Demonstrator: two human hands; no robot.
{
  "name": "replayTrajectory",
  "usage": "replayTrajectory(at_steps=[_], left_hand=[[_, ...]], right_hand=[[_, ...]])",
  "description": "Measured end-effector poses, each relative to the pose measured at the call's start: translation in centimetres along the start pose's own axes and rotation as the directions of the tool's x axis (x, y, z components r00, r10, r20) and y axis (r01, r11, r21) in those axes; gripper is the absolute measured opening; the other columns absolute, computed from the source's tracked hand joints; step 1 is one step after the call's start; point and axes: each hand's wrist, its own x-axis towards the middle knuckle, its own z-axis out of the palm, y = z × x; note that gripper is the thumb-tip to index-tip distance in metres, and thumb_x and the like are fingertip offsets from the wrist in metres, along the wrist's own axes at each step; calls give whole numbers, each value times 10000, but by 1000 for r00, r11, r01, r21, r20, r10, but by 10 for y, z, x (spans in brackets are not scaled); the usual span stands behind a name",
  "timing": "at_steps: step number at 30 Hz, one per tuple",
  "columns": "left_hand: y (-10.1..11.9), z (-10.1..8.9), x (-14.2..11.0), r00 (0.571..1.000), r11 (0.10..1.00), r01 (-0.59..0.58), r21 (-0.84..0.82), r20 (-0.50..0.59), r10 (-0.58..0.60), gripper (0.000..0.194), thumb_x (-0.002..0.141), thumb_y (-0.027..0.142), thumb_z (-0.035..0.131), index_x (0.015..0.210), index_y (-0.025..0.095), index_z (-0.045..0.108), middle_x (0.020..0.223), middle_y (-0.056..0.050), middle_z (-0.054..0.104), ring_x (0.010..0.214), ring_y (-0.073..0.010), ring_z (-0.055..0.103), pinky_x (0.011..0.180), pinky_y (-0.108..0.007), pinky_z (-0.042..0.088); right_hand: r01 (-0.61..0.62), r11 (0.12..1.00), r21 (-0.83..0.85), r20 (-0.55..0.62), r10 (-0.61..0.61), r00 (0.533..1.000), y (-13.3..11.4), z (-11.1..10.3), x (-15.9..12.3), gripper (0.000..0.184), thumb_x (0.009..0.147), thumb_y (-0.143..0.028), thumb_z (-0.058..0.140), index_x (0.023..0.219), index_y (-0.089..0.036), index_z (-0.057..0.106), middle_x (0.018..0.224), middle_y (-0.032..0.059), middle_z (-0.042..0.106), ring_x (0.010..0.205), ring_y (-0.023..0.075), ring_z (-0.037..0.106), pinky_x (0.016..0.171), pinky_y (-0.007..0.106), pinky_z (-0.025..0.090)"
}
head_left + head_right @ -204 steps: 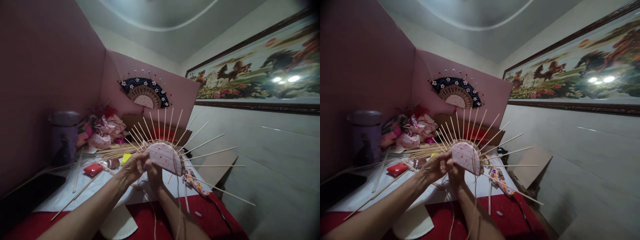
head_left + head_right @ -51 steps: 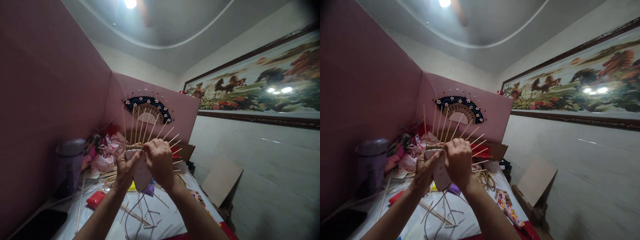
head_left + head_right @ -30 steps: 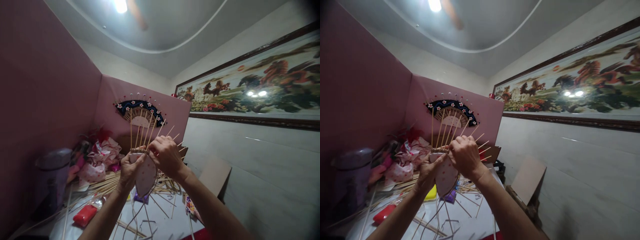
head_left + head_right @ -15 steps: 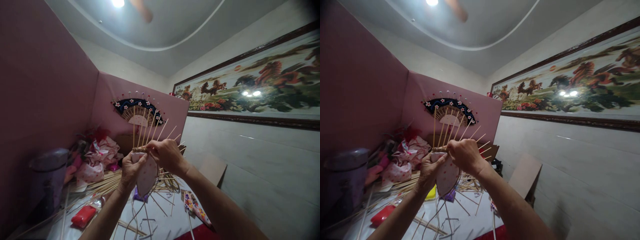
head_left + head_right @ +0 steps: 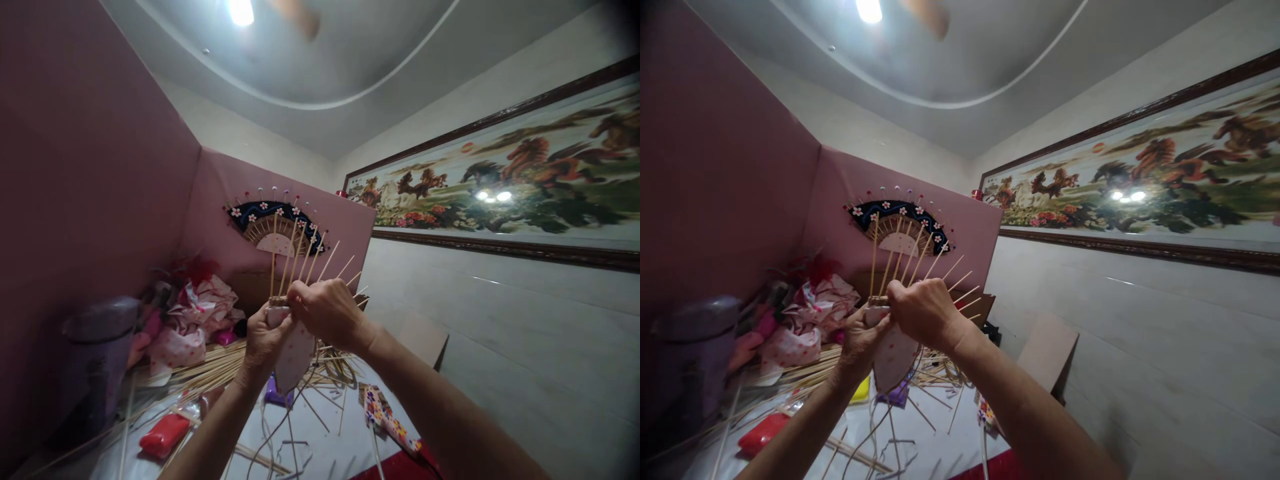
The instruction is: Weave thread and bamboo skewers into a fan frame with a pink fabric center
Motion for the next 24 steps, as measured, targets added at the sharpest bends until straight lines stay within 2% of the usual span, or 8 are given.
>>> replayTrajectory(at_steps=[5,10,18,24], left_hand=[[4,3,0,998,998,-60,17,6,60,270,497,269,802,645,142,615,567,35,562,504,-88,464,476,-191,399],[4,3,1,996,996,-86,29,19,85,268,494,275,798,608,148,591,546,43,535,500,-85,431,462,-184,376],[-7,0,1,993,993,-116,31,6,115,237,525,267,795,626,154,613,576,33,544,524,-93,442,473,-181,375],[-9,0,2,997,997,-80,10,1,80,265,505,282,811,664,146,649,627,12,593,564,-115,482,495,-197,392]], right_hand=[[108,991,-73,29,-106,994,1,-8,4,129,868,-246,429,826,-171,526,601,40,635,462,116,489,484,298,178],[164,983,-81,81,-158,984,-1,-14,10,139,873,-230,421,817,-150,519,601,57,631,448,111,478,482,296,211],[109,990,-85,85,-102,991,-7,-10,10,97,824,-194,444,806,-143,525,600,78,636,474,145,524,467,298,203],[73,994,-77,92,-66,994,-8,-8,13,115,818,-215,441,795,-152,535,588,74,634,473,140,523,469,292,202]])
